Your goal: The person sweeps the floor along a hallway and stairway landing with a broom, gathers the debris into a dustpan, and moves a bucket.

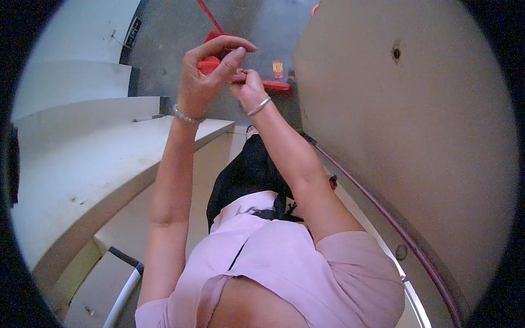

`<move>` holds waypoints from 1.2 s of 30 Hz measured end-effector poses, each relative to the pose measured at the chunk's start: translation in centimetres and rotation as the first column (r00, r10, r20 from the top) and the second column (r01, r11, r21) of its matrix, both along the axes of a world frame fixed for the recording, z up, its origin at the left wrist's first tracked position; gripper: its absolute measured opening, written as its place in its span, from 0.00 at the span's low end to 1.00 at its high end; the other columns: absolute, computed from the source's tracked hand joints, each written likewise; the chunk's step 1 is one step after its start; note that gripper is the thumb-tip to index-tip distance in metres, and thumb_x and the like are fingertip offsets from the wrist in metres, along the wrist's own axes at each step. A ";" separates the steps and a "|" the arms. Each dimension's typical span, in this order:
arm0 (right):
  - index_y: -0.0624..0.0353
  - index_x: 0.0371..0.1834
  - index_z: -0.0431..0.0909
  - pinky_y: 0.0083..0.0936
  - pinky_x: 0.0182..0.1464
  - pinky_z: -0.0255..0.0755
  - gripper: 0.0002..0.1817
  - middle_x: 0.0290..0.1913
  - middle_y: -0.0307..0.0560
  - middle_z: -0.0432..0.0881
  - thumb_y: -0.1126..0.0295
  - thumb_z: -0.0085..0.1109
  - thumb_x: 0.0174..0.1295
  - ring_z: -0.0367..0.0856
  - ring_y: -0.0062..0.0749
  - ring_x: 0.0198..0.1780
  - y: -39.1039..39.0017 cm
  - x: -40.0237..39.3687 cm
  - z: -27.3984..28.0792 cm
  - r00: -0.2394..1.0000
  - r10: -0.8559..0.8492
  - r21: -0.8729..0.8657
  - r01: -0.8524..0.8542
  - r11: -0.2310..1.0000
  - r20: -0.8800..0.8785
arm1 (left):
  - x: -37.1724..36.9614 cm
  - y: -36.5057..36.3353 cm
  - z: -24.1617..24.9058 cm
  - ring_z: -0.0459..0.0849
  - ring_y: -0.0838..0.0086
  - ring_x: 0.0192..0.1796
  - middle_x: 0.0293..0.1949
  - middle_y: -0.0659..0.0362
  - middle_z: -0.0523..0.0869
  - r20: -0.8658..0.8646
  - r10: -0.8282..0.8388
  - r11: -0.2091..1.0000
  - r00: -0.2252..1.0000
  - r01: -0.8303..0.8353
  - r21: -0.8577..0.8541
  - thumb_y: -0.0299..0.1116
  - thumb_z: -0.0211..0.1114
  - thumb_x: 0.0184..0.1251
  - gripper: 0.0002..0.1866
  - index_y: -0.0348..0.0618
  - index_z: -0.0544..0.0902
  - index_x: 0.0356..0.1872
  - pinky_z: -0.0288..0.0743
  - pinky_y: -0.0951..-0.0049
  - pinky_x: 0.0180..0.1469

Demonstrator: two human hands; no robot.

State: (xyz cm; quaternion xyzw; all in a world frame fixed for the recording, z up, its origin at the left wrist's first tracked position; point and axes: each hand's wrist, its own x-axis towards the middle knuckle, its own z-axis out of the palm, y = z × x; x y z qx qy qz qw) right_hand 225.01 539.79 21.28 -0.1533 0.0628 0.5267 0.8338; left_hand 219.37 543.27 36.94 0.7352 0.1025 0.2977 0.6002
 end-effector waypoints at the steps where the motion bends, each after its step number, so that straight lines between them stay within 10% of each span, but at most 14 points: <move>1: 0.55 0.42 0.65 0.24 0.49 0.63 0.16 0.41 0.38 0.69 0.56 0.36 0.60 0.67 0.26 0.44 0.4 0.0 1.2 1.000 0.001 0.018 -0.001 1.000 -0.010 | -0.3 0.2 0.8 0.77 0.81 0.28 0.25 0.59 0.80 -0.003 0.008 1.000 1.000 -0.008 -0.019 0.26 0.55 0.50 0.06 0.37 0.78 0.29 0.70 0.84 0.32; 7: 0.58 0.25 0.62 0.19 0.25 0.64 0.07 0.21 0.39 0.66 0.71 0.32 0.56 0.65 0.24 0.22 2.8 -1.1 9.1 0.999 0.006 -0.379 0.014 0.925 0.053 | -3.2 1.8 4.0 0.73 0.82 0.32 0.36 0.60 0.77 0.036 0.181 0.983 0.983 -0.181 0.019 0.28 0.56 0.51 0.13 0.38 0.73 0.41 0.68 0.84 0.36; 11: 0.60 0.25 0.64 0.20 0.27 0.69 0.04 0.20 0.40 0.67 0.76 0.38 0.53 0.69 0.27 0.22 4.3 1.3 5.1 0.893 0.145 -0.329 0.004 0.944 0.426 | -5.2 1.0 3.5 0.69 0.69 0.48 0.47 0.53 0.70 0.048 0.366 0.907 0.929 -0.367 0.208 0.27 0.58 0.49 0.25 0.37 0.63 0.51 0.62 0.74 0.50; 13: 0.61 0.26 0.65 0.21 0.28 0.70 0.02 0.20 0.42 0.67 0.78 0.41 0.51 0.69 0.29 0.22 6.3 4.0 4.9 0.955 0.118 -0.257 -0.046 0.965 0.272 | -6.9 0.2 2.5 0.68 0.64 0.51 0.49 0.50 0.69 -0.039 0.390 0.902 0.920 -0.373 0.216 0.26 0.58 0.49 0.24 0.36 0.64 0.50 0.60 0.71 0.52; 15: 0.63 0.27 0.64 0.21 0.26 0.69 0.01 0.21 0.43 0.66 0.79 0.43 0.51 0.67 0.30 0.20 8.8 6.5 5.7 0.942 0.043 -0.176 -0.106 0.979 -0.332 | -8.7 0.1 1.1 0.68 0.63 0.51 0.49 0.50 0.69 -0.182 0.348 0.928 0.920 -0.311 0.204 0.25 0.57 0.49 0.21 0.36 0.67 0.47 0.60 0.71 0.52; 26: 0.72 0.32 0.57 0.17 0.23 0.62 0.08 0.30 0.50 0.63 0.76 0.42 0.56 0.63 0.27 0.28 8.4 13.8 10.2 0.960 0.196 0.020 -0.196 0.980 -0.199 | -14.4 -3.0 -11.8 0.72 0.77 0.44 0.43 0.57 0.72 -0.497 0.514 0.687 0.699 -0.682 -0.249 0.22 0.52 0.54 0.12 0.35 0.71 0.42 0.68 0.79 0.44; 32: 0.66 0.29 0.61 0.18 0.22 0.65 0.04 0.20 0.42 0.63 0.75 0.39 0.57 0.63 0.26 0.19 9.7 17.1 -11.7 0.920 0.385 -0.383 -0.383 0.841 -0.075 | -11.8 1.5 -12.7 0.74 0.74 0.40 0.40 0.56 0.73 -0.504 0.484 0.865 0.715 -0.479 0.151 0.25 0.54 0.53 0.13 0.37 0.71 0.41 0.69 0.79 0.41; 34: 0.67 0.27 0.59 0.16 0.21 0.64 0.04 0.19 0.42 0.62 0.77 0.36 0.57 0.62 0.25 0.18 10.6 20.3 -11.6 0.933 0.266 -0.277 -0.330 0.902 -0.244 | -8.9 4.8 -13.5 0.75 0.72 0.39 0.39 0.55 0.73 -0.487 0.479 0.874 0.731 -0.449 0.186 0.27 0.55 0.53 0.13 0.37 0.71 0.42 0.70 0.77 0.41; 36: 0.66 0.27 0.58 0.15 0.20 0.63 0.03 0.20 0.41 0.62 0.78 0.36 0.56 0.62 0.23 0.18 9.2 23.4 -11.8 0.974 0.226 -0.126 -0.226 0.966 -0.016 | -8.4 6.1 -14.3 0.75 0.71 0.39 0.40 0.55 0.73 -0.513 0.414 0.892 0.752 -0.449 0.062 0.27 0.55 0.53 0.14 0.37 0.71 0.42 0.70 0.76 0.41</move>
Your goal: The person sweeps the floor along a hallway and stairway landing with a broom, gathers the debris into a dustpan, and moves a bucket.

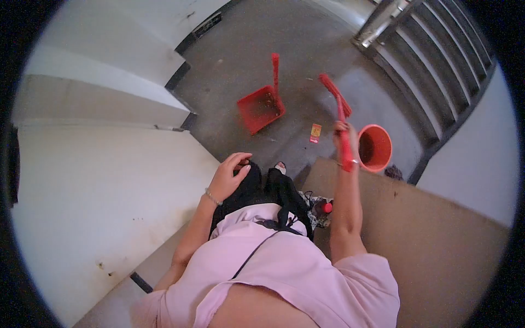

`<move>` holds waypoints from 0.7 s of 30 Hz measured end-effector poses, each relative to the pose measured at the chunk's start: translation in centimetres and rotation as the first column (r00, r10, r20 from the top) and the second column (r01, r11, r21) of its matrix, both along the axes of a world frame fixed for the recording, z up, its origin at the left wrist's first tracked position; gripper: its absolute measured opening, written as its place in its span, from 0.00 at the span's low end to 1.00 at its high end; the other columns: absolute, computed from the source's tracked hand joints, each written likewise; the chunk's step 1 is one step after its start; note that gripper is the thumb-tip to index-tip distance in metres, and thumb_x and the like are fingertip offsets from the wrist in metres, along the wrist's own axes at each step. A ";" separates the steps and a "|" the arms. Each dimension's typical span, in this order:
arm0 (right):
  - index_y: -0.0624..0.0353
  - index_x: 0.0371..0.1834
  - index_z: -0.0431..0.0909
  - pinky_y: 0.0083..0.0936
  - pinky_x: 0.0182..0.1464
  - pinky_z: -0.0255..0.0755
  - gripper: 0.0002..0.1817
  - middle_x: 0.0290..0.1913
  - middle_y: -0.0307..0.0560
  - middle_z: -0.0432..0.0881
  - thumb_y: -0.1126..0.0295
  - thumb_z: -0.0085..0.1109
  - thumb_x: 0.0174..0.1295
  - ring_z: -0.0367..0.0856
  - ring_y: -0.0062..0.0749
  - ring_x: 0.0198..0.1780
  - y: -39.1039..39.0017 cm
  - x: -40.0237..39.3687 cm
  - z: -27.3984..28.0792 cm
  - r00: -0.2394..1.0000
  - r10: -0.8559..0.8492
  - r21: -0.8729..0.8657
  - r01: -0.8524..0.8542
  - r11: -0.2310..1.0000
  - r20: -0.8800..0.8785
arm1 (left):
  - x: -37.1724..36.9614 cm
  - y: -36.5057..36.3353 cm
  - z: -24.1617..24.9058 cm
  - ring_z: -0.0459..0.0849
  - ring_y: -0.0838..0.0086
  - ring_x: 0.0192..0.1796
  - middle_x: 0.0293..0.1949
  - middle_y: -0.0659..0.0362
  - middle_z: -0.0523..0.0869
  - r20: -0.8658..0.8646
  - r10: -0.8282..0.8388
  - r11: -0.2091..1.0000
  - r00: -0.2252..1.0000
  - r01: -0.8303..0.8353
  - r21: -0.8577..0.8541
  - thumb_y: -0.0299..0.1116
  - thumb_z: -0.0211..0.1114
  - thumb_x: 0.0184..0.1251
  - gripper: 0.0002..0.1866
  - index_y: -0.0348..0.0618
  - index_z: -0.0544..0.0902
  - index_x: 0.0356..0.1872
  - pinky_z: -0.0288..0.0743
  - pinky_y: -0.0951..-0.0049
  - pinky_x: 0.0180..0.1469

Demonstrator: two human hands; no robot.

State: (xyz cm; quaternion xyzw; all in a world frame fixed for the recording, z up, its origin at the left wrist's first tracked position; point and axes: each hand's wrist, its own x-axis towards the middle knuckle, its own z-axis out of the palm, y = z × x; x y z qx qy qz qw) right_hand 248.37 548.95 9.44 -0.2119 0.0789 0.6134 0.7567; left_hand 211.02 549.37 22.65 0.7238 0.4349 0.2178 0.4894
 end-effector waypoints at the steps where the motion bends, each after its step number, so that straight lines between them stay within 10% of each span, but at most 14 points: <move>1: 0.67 0.27 0.58 0.14 0.19 0.63 0.03 0.20 0.41 0.61 0.78 0.36 0.56 0.62 0.22 0.18 -0.3 0.9 1.7 0.997 -0.063 0.072 0.067 0.995 -0.051 | 1.3 0.3 -1.8 0.76 0.71 0.39 0.39 0.55 0.74 0.012 0.029 0.997 0.999 -0.029 -0.068 0.30 0.56 0.53 0.14 0.37 0.72 0.41 0.70 0.75 0.41; 2: 0.67 0.27 0.58 0.14 0.19 0.63 0.02 0.20 0.40 0.61 0.79 0.36 0.55 0.62 0.22 0.18 -1.3 -0.1 7.0 0.913 -0.186 0.010 0.203 0.979 -0.364 | 1.5 0.8 -3.8 0.76 0.69 0.39 0.39 0.54 0.75 -0.060 0.036 0.995 0.998 -0.041 -0.095 0.30 0.56 0.52 0.14 0.37 0.73 0.41 0.70 0.74 0.41; 5: 0.71 0.28 0.60 0.15 0.24 0.66 0.05 0.23 0.43 0.65 0.78 0.42 0.53 0.65 0.23 0.22 -1.5 3.4 -0.1 0.932 0.043 0.011 -0.042 0.999 -0.359 | 0.7 3.8 -11.4 0.77 0.66 0.40 0.38 0.52 0.77 -0.251 0.092 0.969 0.964 -0.145 -0.201 0.34 0.56 0.49 0.15 0.37 0.74 0.39 0.69 0.72 0.42; 10: 0.67 0.27 0.61 0.11 0.19 0.65 0.07 0.19 0.41 0.65 0.73 0.44 0.55 0.64 0.21 0.18 -1.1 -0.2 -3.3 0.962 0.198 -0.468 -0.265 0.843 -0.187 | -7.8 5.3 -23.9 0.76 0.63 0.41 0.36 0.52 0.79 -0.666 0.098 0.835 0.740 -0.425 -0.350 0.38 0.56 0.47 0.18 0.40 0.76 0.39 0.68 0.71 0.45; 15: 0.67 0.27 0.61 0.11 0.19 0.65 0.08 0.18 0.41 0.64 0.72 0.42 0.56 0.64 0.21 0.17 3.4 3.5 -0.1 0.955 0.161 -0.390 -0.252 0.886 -0.251 | -9.5 7.8 -22.2 0.77 0.65 0.39 0.35 0.54 0.80 -0.530 0.545 0.275 0.650 -0.735 -0.619 0.38 0.53 0.50 0.15 0.38 0.77 0.35 0.68 0.69 0.42; 17: 0.69 0.30 0.60 0.11 0.19 0.66 0.07 0.21 0.43 0.64 0.74 0.39 0.56 0.64 0.21 0.18 6.5 4.8 2.2 0.919 0.068 -0.293 -0.193 0.937 -0.388 | -9.7 9.9 -23.1 0.76 0.65 0.41 0.37 0.54 0.79 -0.595 0.445 0.339 0.670 -0.741 -0.580 0.38 0.52 0.52 0.15 0.37 0.78 0.33 0.67 0.68 0.43; 18: 0.70 0.32 0.59 0.11 0.19 0.66 0.07 0.23 0.44 0.65 0.75 0.39 0.56 0.64 0.20 0.19 8.3 4.5 3.9 0.926 0.010 -0.288 -0.128 0.949 -0.378 | -11.1 10.5 -26.7 0.75 0.63 0.43 0.39 0.52 0.78 -0.650 0.190 0.735 0.736 -0.545 -0.402 0.36 0.51 0.52 0.15 0.38 0.78 0.35 0.66 0.68 0.44; 19: 0.70 0.32 0.59 0.11 0.19 0.66 0.07 0.23 0.44 0.65 0.75 0.38 0.56 0.65 0.20 0.19 10.3 4.0 4.5 0.922 -0.027 -0.303 -0.099 0.948 -0.387 | -10.5 12.8 -26.6 0.74 0.61 0.44 0.41 0.50 0.77 -0.782 0.101 0.684 0.615 -0.614 -0.394 0.34 0.50 0.52 0.15 0.38 0.77 0.38 0.65 0.68 0.46; 20: 0.71 0.33 0.59 0.10 0.19 0.66 0.07 0.23 0.44 0.65 0.75 0.38 0.56 0.65 0.20 0.19 11.9 3.6 5.1 0.918 -0.064 -0.319 -0.070 0.945 -0.391 | -13.6 12.2 -37.5 0.74 0.60 0.45 0.42 0.49 0.76 -0.733 0.193 0.651 0.652 -0.644 -0.401 0.33 0.48 0.52 0.15 0.37 0.77 0.38 0.65 0.67 0.47; 21: 0.72 0.33 0.59 0.10 0.19 0.66 0.08 0.23 0.44 0.65 0.75 0.38 0.56 0.65 0.20 0.19 13.7 3.3 5.8 0.910 -0.104 -0.345 -0.045 0.938 -0.402 | -12.9 15.3 -32.9 0.75 0.62 0.43 0.41 0.50 0.77 -0.719 0.176 0.667 0.672 -0.619 -0.414 0.33 0.49 0.53 0.14 0.38 0.78 0.36 0.66 0.68 0.47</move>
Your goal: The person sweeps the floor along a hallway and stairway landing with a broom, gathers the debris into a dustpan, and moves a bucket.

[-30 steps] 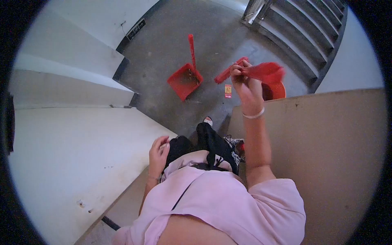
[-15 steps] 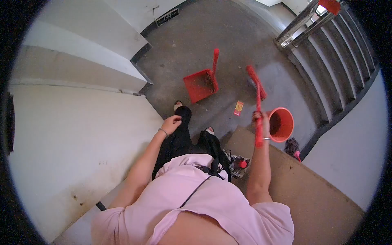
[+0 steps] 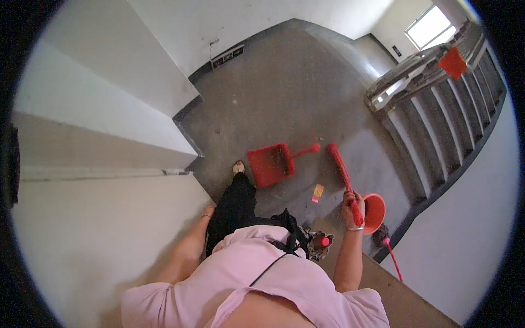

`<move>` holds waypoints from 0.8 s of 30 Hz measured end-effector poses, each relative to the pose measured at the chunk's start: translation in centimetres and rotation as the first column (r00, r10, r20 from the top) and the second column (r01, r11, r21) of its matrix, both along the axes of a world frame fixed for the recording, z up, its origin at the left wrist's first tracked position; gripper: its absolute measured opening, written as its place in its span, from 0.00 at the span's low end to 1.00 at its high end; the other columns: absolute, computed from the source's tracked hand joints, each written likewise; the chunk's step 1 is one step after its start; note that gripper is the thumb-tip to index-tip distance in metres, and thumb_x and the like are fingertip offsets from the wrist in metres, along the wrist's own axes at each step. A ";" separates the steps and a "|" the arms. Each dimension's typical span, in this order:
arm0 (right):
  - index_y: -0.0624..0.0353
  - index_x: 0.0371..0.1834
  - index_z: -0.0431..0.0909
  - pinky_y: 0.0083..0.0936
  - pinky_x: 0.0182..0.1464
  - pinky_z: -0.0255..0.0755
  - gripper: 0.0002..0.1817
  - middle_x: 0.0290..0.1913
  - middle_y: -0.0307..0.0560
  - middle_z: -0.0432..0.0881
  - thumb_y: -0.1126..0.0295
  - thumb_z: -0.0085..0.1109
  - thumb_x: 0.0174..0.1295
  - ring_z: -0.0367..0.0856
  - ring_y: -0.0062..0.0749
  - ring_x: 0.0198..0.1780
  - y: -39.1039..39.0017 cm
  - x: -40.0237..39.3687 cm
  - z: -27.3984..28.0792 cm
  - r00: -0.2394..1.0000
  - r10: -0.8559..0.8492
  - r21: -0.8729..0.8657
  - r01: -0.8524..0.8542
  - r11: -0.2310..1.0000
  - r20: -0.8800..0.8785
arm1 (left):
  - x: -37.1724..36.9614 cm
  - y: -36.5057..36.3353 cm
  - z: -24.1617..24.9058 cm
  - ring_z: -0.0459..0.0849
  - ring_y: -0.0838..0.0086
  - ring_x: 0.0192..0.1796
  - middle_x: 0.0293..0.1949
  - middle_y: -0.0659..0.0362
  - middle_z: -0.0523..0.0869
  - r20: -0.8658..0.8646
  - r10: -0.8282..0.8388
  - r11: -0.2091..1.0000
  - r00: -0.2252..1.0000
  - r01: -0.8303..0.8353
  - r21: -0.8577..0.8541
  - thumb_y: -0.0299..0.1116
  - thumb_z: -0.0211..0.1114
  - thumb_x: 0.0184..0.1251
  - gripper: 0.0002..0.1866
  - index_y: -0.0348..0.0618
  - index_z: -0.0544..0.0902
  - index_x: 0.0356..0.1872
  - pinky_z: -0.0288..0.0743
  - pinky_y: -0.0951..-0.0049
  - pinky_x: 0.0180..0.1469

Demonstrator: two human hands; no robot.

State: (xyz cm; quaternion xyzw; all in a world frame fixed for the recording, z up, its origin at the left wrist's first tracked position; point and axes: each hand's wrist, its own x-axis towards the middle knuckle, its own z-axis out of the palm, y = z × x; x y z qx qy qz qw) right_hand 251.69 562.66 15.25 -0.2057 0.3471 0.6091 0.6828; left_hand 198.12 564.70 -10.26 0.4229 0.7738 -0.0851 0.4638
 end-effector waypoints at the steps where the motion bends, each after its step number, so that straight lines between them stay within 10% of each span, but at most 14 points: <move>1: 0.72 0.33 0.59 0.10 0.19 0.65 0.08 0.22 0.43 0.65 0.76 0.37 0.56 0.65 0.20 0.19 1.9 -0.3 0.6 1.000 -0.016 -0.027 0.015 1.000 -0.020 | 0.9 3.6 6.8 0.75 0.64 0.42 0.40 0.51 0.78 0.020 -0.025 1.000 0.999 0.025 -0.003 0.33 0.49 0.54 0.13 0.38 0.78 0.35 0.66 0.69 0.46; 11: 0.76 0.34 0.59 0.10 0.18 0.65 0.09 0.20 0.44 0.65 0.78 0.35 0.54 0.65 0.23 0.18 12.6 0.9 -4.1 0.987 -0.073 -0.172 0.098 0.980 0.143 | -9.1 24.0 12.8 0.74 0.78 0.26 0.28 0.62 0.76 0.459 0.592 0.764 0.662 -0.643 -0.057 0.30 0.52 0.54 0.07 0.44 0.74 0.34 0.69 0.77 0.25; 17: 0.73 0.33 0.60 0.11 0.18 0.66 0.09 0.20 0.45 0.66 0.75 0.39 0.54 0.65 0.23 0.16 13.5 -0.8 -5.2 0.830 0.221 -0.217 -0.124 0.968 0.511 | -8.8 25.5 12.6 0.74 0.77 0.22 0.20 0.61 0.76 0.433 0.562 0.809 0.704 -0.576 -0.114 0.38 0.54 0.55 0.11 0.42 0.72 0.22 0.68 0.79 0.20; 19: 0.72 0.33 0.61 0.11 0.17 0.65 0.09 0.20 0.44 0.66 0.73 0.40 0.55 0.64 0.22 0.15 14.6 -1.7 -3.2 0.964 0.020 -0.327 0.070 0.943 0.266 | -7.4 25.8 13.0 0.74 0.74 0.21 0.19 0.60 0.75 0.433 0.597 0.795 0.675 -0.569 -0.211 0.38 0.55 0.54 0.12 0.41 0.72 0.20 0.68 0.78 0.20; 24: 0.70 0.31 0.61 0.12 0.16 0.63 0.09 0.18 0.41 0.65 0.72 0.40 0.55 0.64 0.21 0.16 9.6 -3.1 -3.6 0.973 0.103 -0.270 -0.045 0.962 0.207 | -7.2 27.7 13.3 0.73 0.73 0.20 0.18 0.58 0.74 0.423 0.503 0.862 0.754 -0.471 -0.187 0.34 0.57 0.52 0.09 0.39 0.72 0.24 0.69 0.76 0.20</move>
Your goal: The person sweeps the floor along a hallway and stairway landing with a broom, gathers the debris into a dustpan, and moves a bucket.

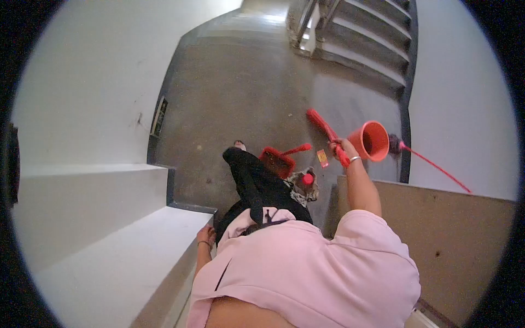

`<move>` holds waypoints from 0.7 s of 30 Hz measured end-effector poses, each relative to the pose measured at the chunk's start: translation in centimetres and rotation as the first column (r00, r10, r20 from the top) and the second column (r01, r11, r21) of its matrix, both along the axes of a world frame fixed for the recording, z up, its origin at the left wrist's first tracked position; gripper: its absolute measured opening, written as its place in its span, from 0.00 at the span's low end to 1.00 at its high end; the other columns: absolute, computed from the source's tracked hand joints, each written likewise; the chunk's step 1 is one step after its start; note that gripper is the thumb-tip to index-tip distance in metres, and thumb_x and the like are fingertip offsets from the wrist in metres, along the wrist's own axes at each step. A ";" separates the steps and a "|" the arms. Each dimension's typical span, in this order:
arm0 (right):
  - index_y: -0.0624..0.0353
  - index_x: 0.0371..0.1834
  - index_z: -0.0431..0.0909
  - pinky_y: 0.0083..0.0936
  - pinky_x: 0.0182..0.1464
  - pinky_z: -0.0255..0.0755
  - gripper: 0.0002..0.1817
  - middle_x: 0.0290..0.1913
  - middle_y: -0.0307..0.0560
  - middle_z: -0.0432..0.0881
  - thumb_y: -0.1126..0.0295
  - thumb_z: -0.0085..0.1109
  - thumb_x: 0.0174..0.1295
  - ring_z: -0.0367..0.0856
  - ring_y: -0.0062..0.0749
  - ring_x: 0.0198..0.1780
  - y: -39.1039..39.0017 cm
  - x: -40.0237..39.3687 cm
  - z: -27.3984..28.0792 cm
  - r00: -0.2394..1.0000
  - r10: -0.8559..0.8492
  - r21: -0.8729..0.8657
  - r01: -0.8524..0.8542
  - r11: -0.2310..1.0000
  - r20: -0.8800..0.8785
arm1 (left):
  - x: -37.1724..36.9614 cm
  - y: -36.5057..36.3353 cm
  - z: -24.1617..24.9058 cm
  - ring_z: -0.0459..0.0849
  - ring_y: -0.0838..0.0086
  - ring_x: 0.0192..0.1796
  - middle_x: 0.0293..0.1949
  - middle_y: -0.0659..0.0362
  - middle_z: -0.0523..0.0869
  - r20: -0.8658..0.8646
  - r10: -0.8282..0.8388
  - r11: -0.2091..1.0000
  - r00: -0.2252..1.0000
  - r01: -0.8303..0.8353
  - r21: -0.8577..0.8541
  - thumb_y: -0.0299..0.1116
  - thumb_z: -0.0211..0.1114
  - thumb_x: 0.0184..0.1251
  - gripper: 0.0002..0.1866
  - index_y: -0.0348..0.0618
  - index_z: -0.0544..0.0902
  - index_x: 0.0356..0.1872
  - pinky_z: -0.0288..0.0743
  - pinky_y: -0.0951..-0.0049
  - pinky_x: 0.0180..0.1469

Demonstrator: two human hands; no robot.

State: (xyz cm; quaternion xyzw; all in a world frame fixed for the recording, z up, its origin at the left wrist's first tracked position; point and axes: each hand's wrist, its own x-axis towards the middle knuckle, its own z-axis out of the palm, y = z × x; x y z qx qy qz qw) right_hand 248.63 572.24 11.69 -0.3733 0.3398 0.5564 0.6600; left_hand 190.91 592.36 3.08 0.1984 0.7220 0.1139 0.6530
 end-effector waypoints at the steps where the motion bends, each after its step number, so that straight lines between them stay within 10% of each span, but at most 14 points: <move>1: 0.70 0.31 0.61 0.12 0.16 0.63 0.09 0.18 0.41 0.64 0.71 0.40 0.55 0.64 0.21 0.16 -0.7 0.4 0.5 0.999 0.001 0.014 0.000 1.000 -0.034 | 1.0 1.3 -0.3 0.73 0.73 0.20 0.18 0.58 0.73 0.020 -0.023 1.000 1.000 0.023 0.010 0.33 0.58 0.51 0.08 0.38 0.72 0.25 0.69 0.75 0.20; 4: 0.70 0.30 0.61 0.11 0.15 0.61 0.10 0.16 0.39 0.62 0.71 0.41 0.55 0.61 0.20 0.15 -3.4 -1.4 0.2 0.994 0.040 -0.108 -0.029 0.994 0.101 | 4.5 6.6 0.6 0.72 0.77 0.21 0.23 0.60 0.74 -0.015 -0.261 0.930 0.965 0.256 0.262 0.28 0.59 0.49 0.08 0.39 0.73 0.30 0.69 0.78 0.21; 7: 0.66 0.32 0.61 0.11 0.13 0.58 0.08 0.20 0.41 0.64 0.72 0.42 0.54 0.61 0.19 0.16 -7.4 -3.9 -0.5 0.984 -0.058 -0.134 0.081 0.988 0.168 | 12.7 12.6 4.5 0.74 0.79 0.29 0.29 0.60 0.76 -0.012 -0.703 0.629 0.711 0.630 0.455 0.29 0.59 0.50 0.10 0.38 0.74 0.34 0.70 0.81 0.28; 11: 0.61 0.35 0.61 0.14 0.14 0.60 0.07 0.24 0.44 0.67 0.72 0.44 0.54 0.62 0.20 0.16 -9.4 -9.4 -0.7 0.972 -0.064 -0.215 0.114 0.970 0.228 | 25.0 16.2 10.1 0.73 0.79 0.33 0.34 0.60 0.76 -0.028 -0.939 0.239 0.342 0.711 0.661 0.29 0.58 0.52 0.12 0.38 0.73 0.39 0.68 0.82 0.34; 21: 0.52 0.41 0.65 0.25 0.14 0.63 0.11 0.19 0.42 0.68 0.69 0.45 0.53 0.65 0.25 0.16 -5.1 -14.4 2.9 0.973 0.050 -0.520 0.076 0.851 0.224 | 40.1 13.6 17.3 0.74 0.73 0.42 0.41 0.57 0.76 -0.059 -0.901 -0.394 -0.430 0.754 0.525 0.27 0.55 0.55 0.15 0.37 0.70 0.45 0.68 0.76 0.45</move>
